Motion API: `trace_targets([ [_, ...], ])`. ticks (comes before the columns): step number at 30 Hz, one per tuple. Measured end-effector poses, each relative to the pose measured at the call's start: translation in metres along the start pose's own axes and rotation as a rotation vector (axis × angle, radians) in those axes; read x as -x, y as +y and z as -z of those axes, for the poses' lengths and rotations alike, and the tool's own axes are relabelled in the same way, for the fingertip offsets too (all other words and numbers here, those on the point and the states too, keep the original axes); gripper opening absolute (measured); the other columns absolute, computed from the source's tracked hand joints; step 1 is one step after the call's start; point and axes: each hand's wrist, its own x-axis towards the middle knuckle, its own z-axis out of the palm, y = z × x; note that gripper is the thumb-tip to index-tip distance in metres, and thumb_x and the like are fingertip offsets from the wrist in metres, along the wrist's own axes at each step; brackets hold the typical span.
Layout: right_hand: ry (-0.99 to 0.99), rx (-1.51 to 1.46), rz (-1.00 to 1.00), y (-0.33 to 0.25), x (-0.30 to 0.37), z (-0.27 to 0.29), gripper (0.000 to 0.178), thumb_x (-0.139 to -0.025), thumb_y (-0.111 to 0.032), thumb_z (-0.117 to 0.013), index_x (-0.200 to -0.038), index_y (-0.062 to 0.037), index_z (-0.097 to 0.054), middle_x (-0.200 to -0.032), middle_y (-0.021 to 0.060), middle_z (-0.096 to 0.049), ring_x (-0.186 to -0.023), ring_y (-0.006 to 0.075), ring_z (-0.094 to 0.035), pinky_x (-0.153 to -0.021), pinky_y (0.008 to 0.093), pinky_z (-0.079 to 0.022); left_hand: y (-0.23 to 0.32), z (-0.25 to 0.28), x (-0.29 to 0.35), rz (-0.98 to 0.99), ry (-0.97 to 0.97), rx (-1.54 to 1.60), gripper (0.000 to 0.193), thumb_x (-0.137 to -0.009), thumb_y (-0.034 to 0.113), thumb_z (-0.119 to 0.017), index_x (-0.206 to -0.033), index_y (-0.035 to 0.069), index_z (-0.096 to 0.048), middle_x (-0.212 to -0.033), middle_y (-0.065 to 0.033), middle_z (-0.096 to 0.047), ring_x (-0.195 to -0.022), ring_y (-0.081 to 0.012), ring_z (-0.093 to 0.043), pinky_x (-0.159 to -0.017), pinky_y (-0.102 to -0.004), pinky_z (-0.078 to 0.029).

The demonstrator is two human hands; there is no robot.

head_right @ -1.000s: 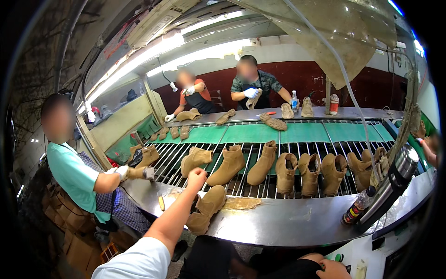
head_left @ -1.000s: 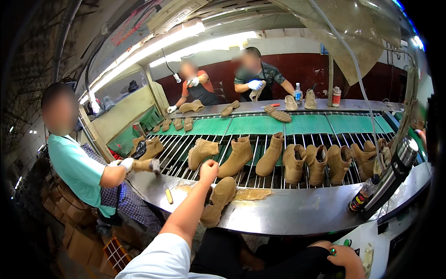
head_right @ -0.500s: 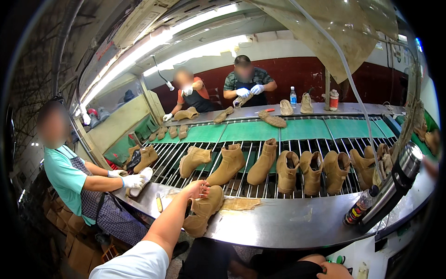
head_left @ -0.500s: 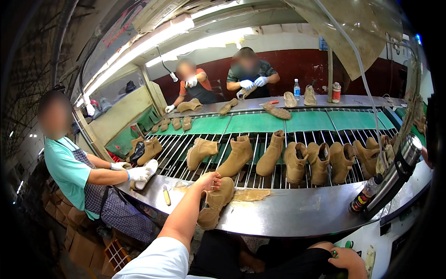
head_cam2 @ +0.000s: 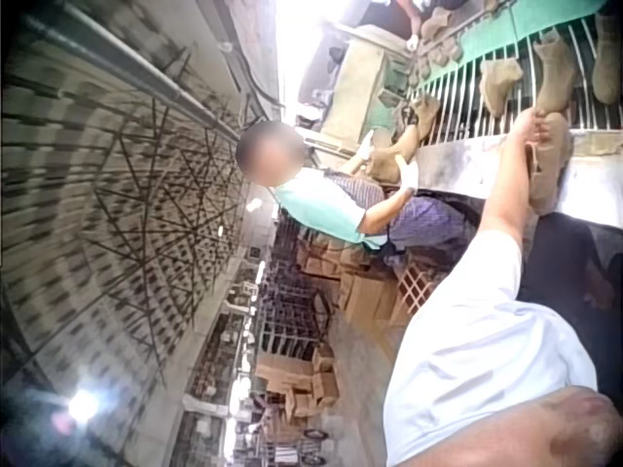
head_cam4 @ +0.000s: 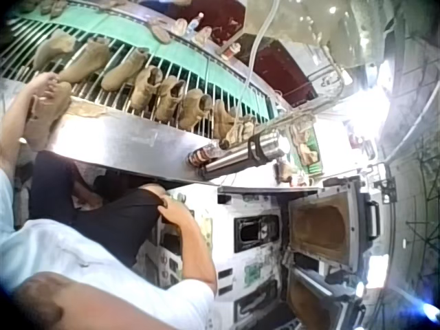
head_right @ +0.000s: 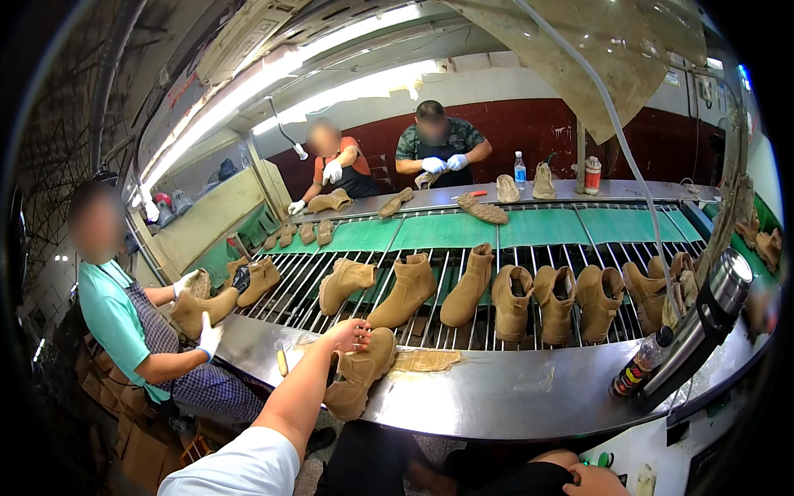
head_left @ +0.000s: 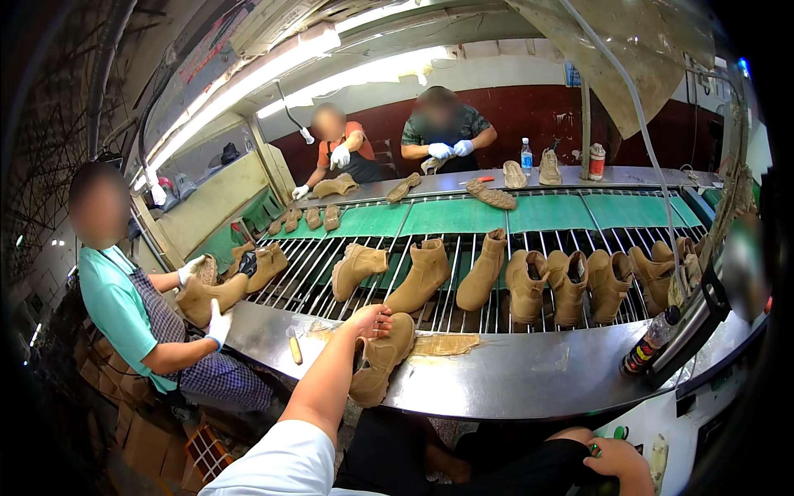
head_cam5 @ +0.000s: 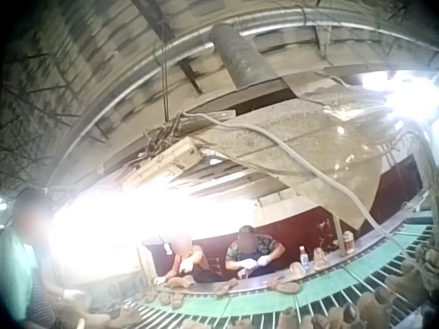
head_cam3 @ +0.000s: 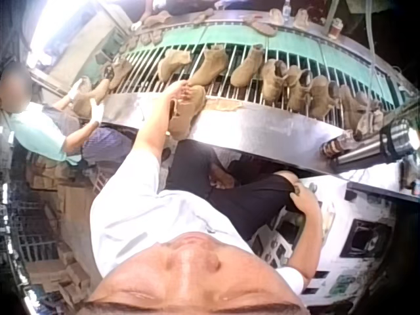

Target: The person picks up tan boots from a conveyor belt, places them into a machine to heat the soles, and luego places them back on the conveyor belt.

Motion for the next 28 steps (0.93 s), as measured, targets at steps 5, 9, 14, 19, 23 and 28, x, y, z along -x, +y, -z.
trace_targets([
  [5,0.0,-0.021,0.002,-0.001,0.0,0.0,0.047,-0.075,-0.035,-0.067,-0.112,-0.0066,-0.061,-0.093,0.0126,-0.068,-0.091,0.0313,-0.065,-0.082,0.0385,-0.05,0.0,0.004,0.001,-0.009,-0.008,0.01,0.023,-0.091,0.028,-0.052,-0.104,0.008,-0.052,-0.094,-0.008,-0.059,-0.08,-0.0216,-0.059,-0.072,-0.0379,-0.052],
  [9,-0.003,-0.009,-0.001,-0.002,0.0,-0.001,0.047,-0.076,-0.035,-0.067,-0.112,-0.0066,-0.061,-0.093,0.0127,-0.068,-0.091,0.0315,-0.065,-0.082,0.0384,-0.05,-0.001,0.005,0.001,-0.013,-0.029,0.01,0.022,-0.092,0.027,-0.051,-0.104,0.009,-0.051,-0.098,-0.0099,-0.057,-0.085,-0.0233,-0.056,-0.076,-0.0382,-0.05],
  [14,0.017,0.009,0.033,-0.005,0.002,-0.001,0.045,-0.076,-0.037,-0.065,-0.11,-0.0072,-0.06,-0.093,0.0134,-0.068,-0.09,0.0331,-0.064,-0.079,0.0402,-0.05,-0.002,0.005,0.001,0.015,0.011,0.044,0.024,-0.09,0.029,-0.054,-0.104,0.009,-0.053,-0.1,-0.0101,-0.058,-0.086,-0.0246,-0.057,-0.078,-0.0402,-0.05],
  [19,0.034,0.013,0.121,0.023,-0.014,-0.018,0.043,-0.08,-0.042,-0.059,-0.107,-0.0076,-0.059,-0.097,0.0181,-0.066,-0.091,0.0376,-0.063,-0.079,0.0456,-0.05,0.007,0.007,-0.007,0.041,-0.047,0.078,0.028,-0.091,0.03,-0.054,-0.108,0.009,-0.051,-0.096,-0.0103,-0.058,-0.084,-0.0255,-0.058,-0.078,-0.0421,-0.052],
  [23,0.006,0.043,0.164,0.021,-0.009,-0.011,0.044,-0.082,-0.036,-0.058,-0.115,-0.0073,-0.058,-0.107,0.0198,-0.064,-0.099,0.0382,-0.061,-0.085,0.0457,-0.048,-0.005,0.018,0.003,-0.002,-0.021,0.019,0.023,-0.089,0.03,-0.052,-0.104,0.012,-0.05,-0.097,-0.0068,-0.055,-0.087,-0.0246,-0.055,-0.077,-0.0426,-0.049],
  [28,-0.081,0.084,0.173,0.034,-0.005,-0.009,0.056,-0.083,-0.041,-0.059,-0.129,-0.0109,-0.05,-0.117,0.0211,-0.06,-0.109,0.035,-0.058,-0.094,0.0427,-0.044,0.003,0.004,-0.003,0.015,-0.081,-0.043,0.024,-0.085,0.031,-0.057,-0.097,0.011,-0.05,-0.086,-0.0094,-0.056,-0.082,-0.0267,-0.055,-0.073,-0.0472,-0.048],
])
